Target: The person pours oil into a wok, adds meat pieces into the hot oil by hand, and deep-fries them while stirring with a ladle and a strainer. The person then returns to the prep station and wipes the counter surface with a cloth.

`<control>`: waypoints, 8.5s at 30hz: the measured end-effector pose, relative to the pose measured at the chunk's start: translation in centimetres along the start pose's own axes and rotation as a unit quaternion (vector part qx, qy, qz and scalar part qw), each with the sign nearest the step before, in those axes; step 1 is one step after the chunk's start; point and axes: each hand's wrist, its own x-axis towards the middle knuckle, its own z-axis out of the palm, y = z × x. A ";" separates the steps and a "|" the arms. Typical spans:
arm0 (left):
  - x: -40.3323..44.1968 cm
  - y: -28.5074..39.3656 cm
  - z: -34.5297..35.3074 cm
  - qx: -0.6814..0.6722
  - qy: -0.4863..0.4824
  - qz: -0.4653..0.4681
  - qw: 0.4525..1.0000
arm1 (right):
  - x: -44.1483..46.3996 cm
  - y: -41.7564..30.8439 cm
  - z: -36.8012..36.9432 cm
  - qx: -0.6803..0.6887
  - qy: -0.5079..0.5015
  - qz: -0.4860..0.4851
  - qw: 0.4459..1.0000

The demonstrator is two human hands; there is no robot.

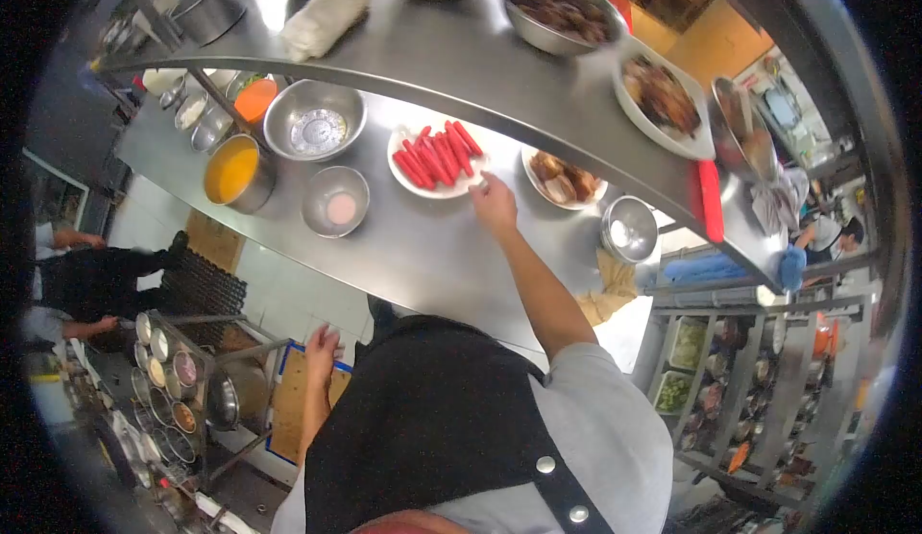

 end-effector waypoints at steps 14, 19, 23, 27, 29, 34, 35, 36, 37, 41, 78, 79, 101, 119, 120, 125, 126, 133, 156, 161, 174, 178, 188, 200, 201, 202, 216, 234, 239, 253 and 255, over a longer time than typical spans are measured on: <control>-22.1 -29.0 -1.5 0.101 0.131 -0.217 0.962 | -20.4 24.5 -18.1 -0.354 -0.097 -0.024 0.930; -20.3 -26.3 -2.1 0.021 0.192 -0.230 0.954 | -15.7 11.3 -5.4 -0.212 -0.213 -0.201 0.932; -19.2 -15.9 -1.7 -0.080 0.262 -0.096 0.957 | -8.2 0.2 -2.7 -0.184 -0.271 -0.166 0.930; -22.9 -10.8 0.5 -0.079 0.290 0.072 0.951 | -3.5 -4.9 -3.0 -0.148 -0.211 -0.177 0.950; -24.1 -14.2 1.0 -0.036 0.303 0.089 0.948 | -3.3 -3.4 -0.1 -0.068 -0.108 -0.206 0.970; -28.7 -34.3 -0.6 0.058 0.239 -0.120 0.962 | -6.2 2.7 3.4 -0.204 -0.092 -0.395 0.891; -30.3 -36.8 -0.5 0.095 0.213 -0.153 0.960 | -5.4 1.8 1.6 -0.164 -0.122 -0.305 0.930; -32.1 -37.9 -0.4 0.110 0.199 -0.170 0.959 | -0.7 6.1 3.2 -0.167 -0.090 -0.315 0.930; -33.5 -39.0 -0.3 0.127 0.180 -0.187 0.958 | 1.4 8.7 3.2 -0.169 0.007 -0.339 0.926; -38.4 -41.9 -3.3 0.119 0.169 -0.208 0.956 | -2.2 2.2 -3.2 -0.343 -0.123 -0.083 0.928; -48.4 -50.1 -5.1 -0.356 0.564 -0.352 0.656 | -106.4 -55.7 58.3 -0.071 -0.870 -0.276 0.403; -46.0 -49.4 -4.7 -0.400 0.626 -0.325 0.585 | -108.0 -57.2 58.2 -0.128 -0.866 -0.283 0.392; -55.0 -58.4 -10.9 -0.538 0.785 -0.216 0.220 | -132.5 -62.0 40.0 -0.059 -0.647 -0.746 0.146; -34.9 -43.9 -10.2 -0.637 0.624 -0.323 0.318 | -141.2 -63.9 49.3 -0.096 -0.848 -0.482 0.196; -34.7 -44.0 -10.5 -0.633 0.629 -0.321 0.316 | -141.1 -63.1 49.4 -0.130 -0.879 -0.415 0.194; -36.5 -47.0 -13.2 -0.617 0.687 -0.276 0.267 | -136.6 -61.0 44.9 -0.235 -0.960 -0.019 0.152; -37.3 -48.3 -14.0 -0.619 0.704 -0.253 0.240 | -136.2 -60.6 44.7 -0.230 -0.964 0.023 0.128; -45.6 -51.6 -20.0 -0.635 0.757 -0.123 0.096 | -132.6 -60.3 42.8 -0.254 -0.961 0.063 0.093; -42.9 -59.4 -7.7 -0.554 0.732 -0.187 0.350 | -116.2 -68.3 34.0 -0.078 -0.724 -0.673 0.126; -44.9 -54.2 -11.7 -0.671 0.715 -0.129 0.150 | -120.3 -64.6 38.7 -0.030 -0.704 -0.704 0.082; -32.0 -43.5 -4.6 -0.667 0.680 -0.247 0.179 | -132.9 -64.2 44.7 -0.090 -0.763 -0.632 0.101; -28.2 -38.5 -5.2 -0.438 0.642 -0.402 0.484 | -135.8 -65.4 47.7 -0.031 -0.801 -0.582 0.139; -20.7 -32.0 -10.2 -0.523 0.725 -0.331 0.302 | -135.1 -60.6 45.1 -0.223 -0.962 -0.024 0.158; -24.7 -40.2 -8.4 -0.609 0.769 -0.148 0.123 | -132.8 -60.6 42.5 -0.277 -0.958 -0.008 0.081; -26.8 -40.3 -9.0 -0.635 0.752 -0.147 0.092 | -132.0 -60.9 42.0 -0.270 -0.958 -0.056 0.083; -28.2 -40.8 -9.0 -0.633 0.751 -0.159 0.101 | -131.2 -61.1 41.4 -0.262 -0.956 -0.103 0.085; -45.6 -51.9 -2.1 -0.697 0.694 -0.178 0.016 | -124.2 -63.0 35.7 -0.076 -0.830 -0.545 0.091; -37.8 -49.4 0.0 -0.577 0.700 -0.255 0.335 | -140.0 -58.7 41.8 0.003 -0.699 -0.691 0.184; -39.2 -48.5 1.0 -0.590 0.687 -0.275 0.322 | -138.1 -59.3 39.4 -0.011 -0.682 -0.718 0.139; -43.4 -52.5 -4.5 -0.582 0.681 -0.261 0.359 | -128.8 -64.3 40.8 -0.085 -0.784 -0.606 0.100; -43.6 -53.1 -6.1 -0.670 0.669 -0.203 0.248 | -126.4 -64.7 40.8 -0.049 -0.818 -0.557 0.138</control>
